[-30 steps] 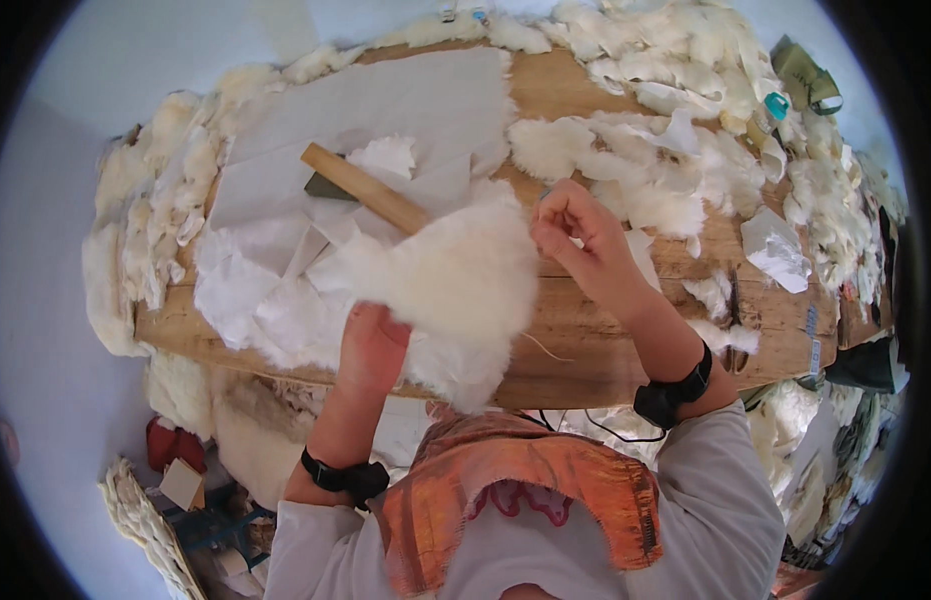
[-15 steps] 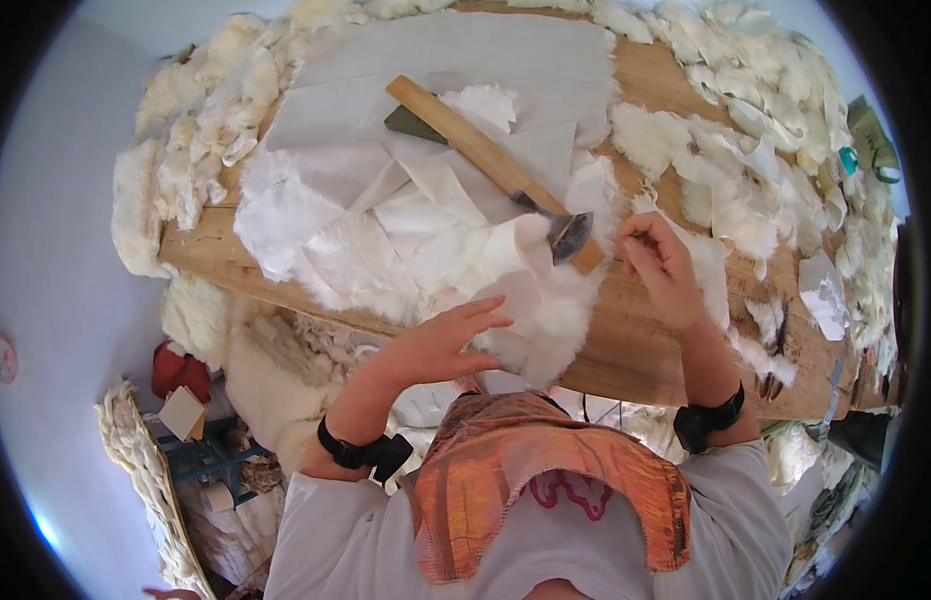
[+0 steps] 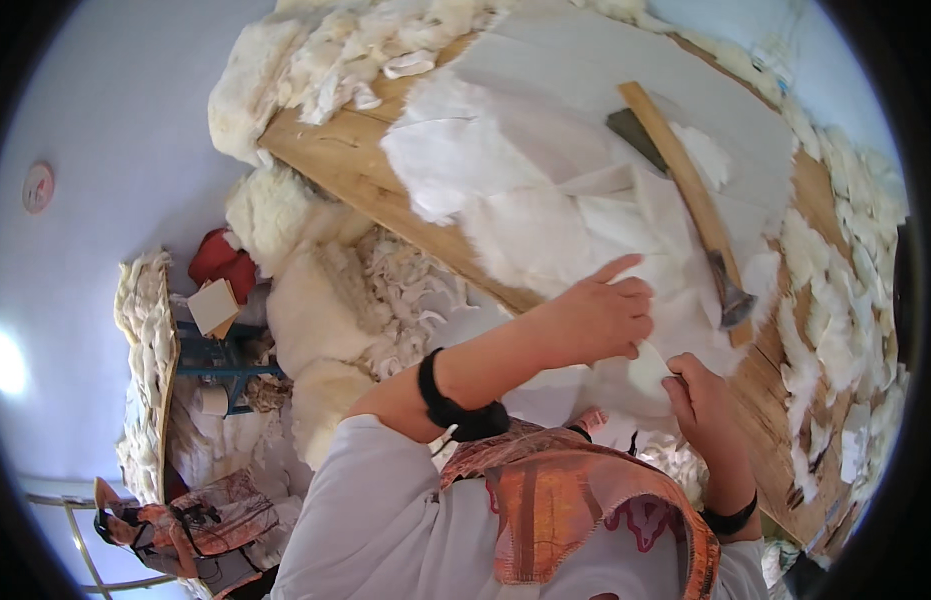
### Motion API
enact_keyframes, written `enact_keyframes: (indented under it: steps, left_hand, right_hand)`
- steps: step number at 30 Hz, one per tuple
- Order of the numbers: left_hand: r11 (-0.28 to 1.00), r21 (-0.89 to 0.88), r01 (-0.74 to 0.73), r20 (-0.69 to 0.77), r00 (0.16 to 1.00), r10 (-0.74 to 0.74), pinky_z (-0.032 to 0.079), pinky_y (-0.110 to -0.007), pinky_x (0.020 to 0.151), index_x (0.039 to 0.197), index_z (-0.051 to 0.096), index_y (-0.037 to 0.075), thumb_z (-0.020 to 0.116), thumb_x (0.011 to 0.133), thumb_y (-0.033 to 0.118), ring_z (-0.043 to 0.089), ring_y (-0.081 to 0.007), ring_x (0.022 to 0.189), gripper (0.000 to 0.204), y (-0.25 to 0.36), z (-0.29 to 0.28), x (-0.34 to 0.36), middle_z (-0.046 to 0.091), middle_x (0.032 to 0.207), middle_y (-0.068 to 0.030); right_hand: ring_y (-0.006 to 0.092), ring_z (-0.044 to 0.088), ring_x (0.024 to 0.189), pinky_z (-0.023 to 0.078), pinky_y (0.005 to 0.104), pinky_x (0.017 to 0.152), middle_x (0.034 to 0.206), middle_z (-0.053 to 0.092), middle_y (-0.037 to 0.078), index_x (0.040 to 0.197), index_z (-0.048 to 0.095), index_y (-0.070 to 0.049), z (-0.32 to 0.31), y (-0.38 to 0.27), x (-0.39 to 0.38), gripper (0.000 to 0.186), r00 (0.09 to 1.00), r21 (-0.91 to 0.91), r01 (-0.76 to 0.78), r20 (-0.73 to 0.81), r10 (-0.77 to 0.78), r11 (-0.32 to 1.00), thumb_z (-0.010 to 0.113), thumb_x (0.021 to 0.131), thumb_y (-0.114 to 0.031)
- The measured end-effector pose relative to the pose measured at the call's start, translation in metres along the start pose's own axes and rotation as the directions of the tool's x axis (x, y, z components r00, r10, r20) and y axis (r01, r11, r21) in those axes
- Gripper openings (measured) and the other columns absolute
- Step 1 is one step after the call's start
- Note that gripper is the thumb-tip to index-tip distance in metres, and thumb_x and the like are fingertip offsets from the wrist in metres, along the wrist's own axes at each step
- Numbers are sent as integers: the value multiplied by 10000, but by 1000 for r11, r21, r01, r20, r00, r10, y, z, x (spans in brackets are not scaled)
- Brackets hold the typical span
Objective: The recorder is hand-sewing and preparing pieces of white fur material on a workshop table.
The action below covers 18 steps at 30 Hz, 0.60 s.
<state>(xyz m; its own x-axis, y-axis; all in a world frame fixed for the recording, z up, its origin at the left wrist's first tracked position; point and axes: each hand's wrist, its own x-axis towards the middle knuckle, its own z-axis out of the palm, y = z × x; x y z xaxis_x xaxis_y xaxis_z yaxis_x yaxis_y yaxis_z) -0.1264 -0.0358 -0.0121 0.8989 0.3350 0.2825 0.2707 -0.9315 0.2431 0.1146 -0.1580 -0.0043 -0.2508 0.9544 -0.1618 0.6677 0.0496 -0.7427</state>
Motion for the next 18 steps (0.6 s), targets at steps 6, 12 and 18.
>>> enact_keyframes:
  steps: [6, 12, 18]
  left_hand:
    - [851, -335, 404, 144, 915, -378, 495, -448, 995, 990, 660, 83, 705, 938, 356, 660, -330, 1044, 281, -52, -81, -164, 682, 985, -107]
    - [722, -431, 541, 308, 840, -446, 532, -408, 798, 1102, 706, 99, 727, 932, 320, 690, -335, 913, 279, -147, -131, -301, 717, 988, -132]
    - [760, -311, 570, 345, 813, -469, 530, -399, 804, 1044, 722, 89, 730, 929, 321, 684, -336, 915, 259, -243, -170, -329, 721, 973, -131]
  right_hand:
    - [408, 672, 882, 521, 463, 733, 973, 674, 170, 1130, 632, -70, 84, -82, 63, 208, 992, 41, 119, 31, -120, 992, 677, 944, -152]
    - [365, 613, 976, 491, 451, 834, 1027, 607, 167, 1082, 659, -51, 175, -143, 144, 194, 922, 121, 175, 327, -205, 977, 683, 949, -191]
    - [398, 607, 981, 488, 475, 842, 1021, 602, 179, 1084, 656, -34, 222, -170, 211, 174, 956, 31, 253, 146, -255, 967, 638, 967, -162]
